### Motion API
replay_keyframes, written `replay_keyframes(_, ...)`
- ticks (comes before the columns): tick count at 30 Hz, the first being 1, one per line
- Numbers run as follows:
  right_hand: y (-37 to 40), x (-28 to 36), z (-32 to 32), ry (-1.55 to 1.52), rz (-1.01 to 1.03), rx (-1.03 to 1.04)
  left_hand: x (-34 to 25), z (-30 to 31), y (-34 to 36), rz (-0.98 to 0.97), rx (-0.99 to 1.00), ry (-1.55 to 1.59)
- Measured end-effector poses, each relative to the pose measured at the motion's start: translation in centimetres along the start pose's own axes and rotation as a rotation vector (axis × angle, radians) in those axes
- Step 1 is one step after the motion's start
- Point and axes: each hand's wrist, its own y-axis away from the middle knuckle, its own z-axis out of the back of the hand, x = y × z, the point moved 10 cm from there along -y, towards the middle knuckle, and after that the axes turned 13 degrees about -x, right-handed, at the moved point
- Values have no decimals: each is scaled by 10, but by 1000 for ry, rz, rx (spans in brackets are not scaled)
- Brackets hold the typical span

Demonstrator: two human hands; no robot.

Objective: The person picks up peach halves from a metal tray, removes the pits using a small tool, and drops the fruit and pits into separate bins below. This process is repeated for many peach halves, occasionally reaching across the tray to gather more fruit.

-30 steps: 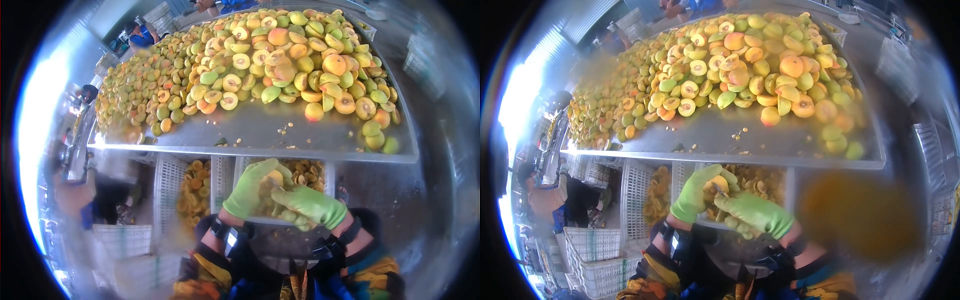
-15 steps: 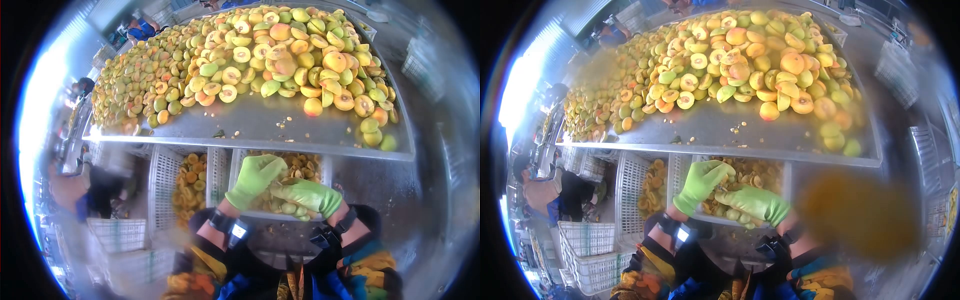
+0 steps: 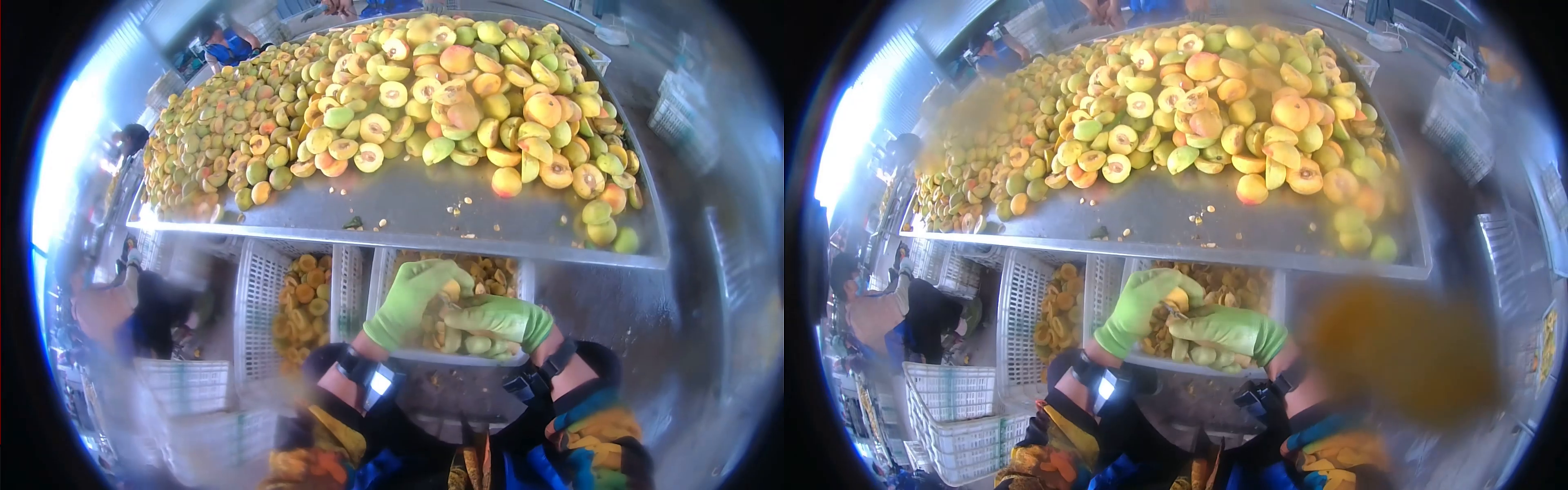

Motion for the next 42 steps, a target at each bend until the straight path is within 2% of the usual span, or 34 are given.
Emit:
replay_keyframes(2, 6, 14, -2, 16, 35, -12, 0, 2, -2, 4, -71, 87)
replay_keyframes(4, 9, 24, -7, 27, 66, -19, 11, 18, -5, 110, -243, 246)
replay_keyframes(8, 20, 30, -4, 103, 96, -143, 5, 29, -16, 34, -222, 430)
replay_keyframes(9, 26, 31, -1, 156, 129, -174, -2, 36, -18, 24, -278, 536)
replay_keyframes(10, 30, 28, 3, 167, 135, -175, -8, 44, -18, 13, -333, 642)
replay_keyframes(11, 34, 29, 3, 102, 186, -134, -20, 42, -18, -64, -240, 633)
replay_keyframes(12, 36, 31, 2, 32, 235, -91, -21, 46, -16, -72, -240, 631)
replay_keyframes(13, 24, 21, 23, 255, 140, -338, -23, 50, -12, -92, -235, 675)
replay_keyframes(14, -12, 6, 42, 524, 426, -383, -30, 54, -6, -118, -228, 719)
replay_keyframes(15, -38, -9, 60, 906, 724, -546, -36, 68, 5, -130, -283, 691)
replay_keyframes(16, -59, -30, 77, 1201, 963, -788, -51, 92, 18, -250, -340, 619)
replay_keyframes(17, -57, -32, 75, 1192, 986, -781, -63, 121, 34, -362, -404, 544)
replay_keyframes(18, -54, -36, 86, 946, 879, -798, -64, 158, 53, -406, -516, 575)
replay_keyframes(19, -49, -43, 96, 703, 759, -806, -79, 195, 82, -614, -702, 120)
replay_keyframes(20, -35, -37, 91, 695, 770, -805, -96, 216, 112, -743, -923, -403)
replay_keyframes(21, -23, -29, 90, 1010, 666, -921, -101, 232, 119, -557, -924, -653)
replay_keyframes(22, -11, -19, 90, 1324, 545, -1026, -94, 274, 120, -423, -1120, -960)
replay_keyframes(23, 5, -5, 79, 1278, 668, -1025, -108, 279, 128, -625, -1306, -1470)
replay_keyframes(24, -1, -6, 82, 1274, 679, -1023, -114, 263, 129, -823, -1447, -1998)
replay_keyframes(25, -10, -16, 90, 1354, 635, -1019, -129, 247, 119, -827, -1451, -2002)
replay_keyframes(27, -17, -21, 94, 1422, 572, -963, -160, 189, 68, -1154, -1125, -1725)
replay_keyframes(28, -11, -12, 89, 1426, 583, -969, -169, 196, 24, -904, -1010, -1451)
replay_keyframes(29, 1, 4, 70, 1367, 749, -946, -167, 198, -21, -661, -882, -1171)
replay_keyframes(30, 12, 21, 55, 1304, 916, -922, -167, 191, -56, -429, -839, -1028)
replay_keyframes(31, 15, 30, 54, 1314, 922, -928, -163, 184, -83, -200, -781, -879)
replay_keyframes(33, 11, 30, 76, 1124, 674, -950, -169, 205, -150, -215, -830, -988)
replay_keyframes(35, 13, 33, 82, 1080, 669, -964, -169, 206, -184, -226, -871, -1096)
replay_keyframes(37, 18, 38, 83, 1007, 683, -946, -178, 207, -194, -278, -1020, -1325)
replay_keyframes(38, 18, 39, 85, 1007, 690, -955, -174, 216, -200, -290, -1020, -1323)
replay_keyframes(40, 19, 42, 80, 989, 734, -984, -160, 244, -221, -507, -916, -1291)
replay_keyframes(41, 18, 43, 77, 937, 720, -937, -173, 216, -173, -490, -1025, -999)
replay_keyframes(42, 17, 47, 73, 929, 735, -942, -173, 204, -164, -506, -1027, -1005)
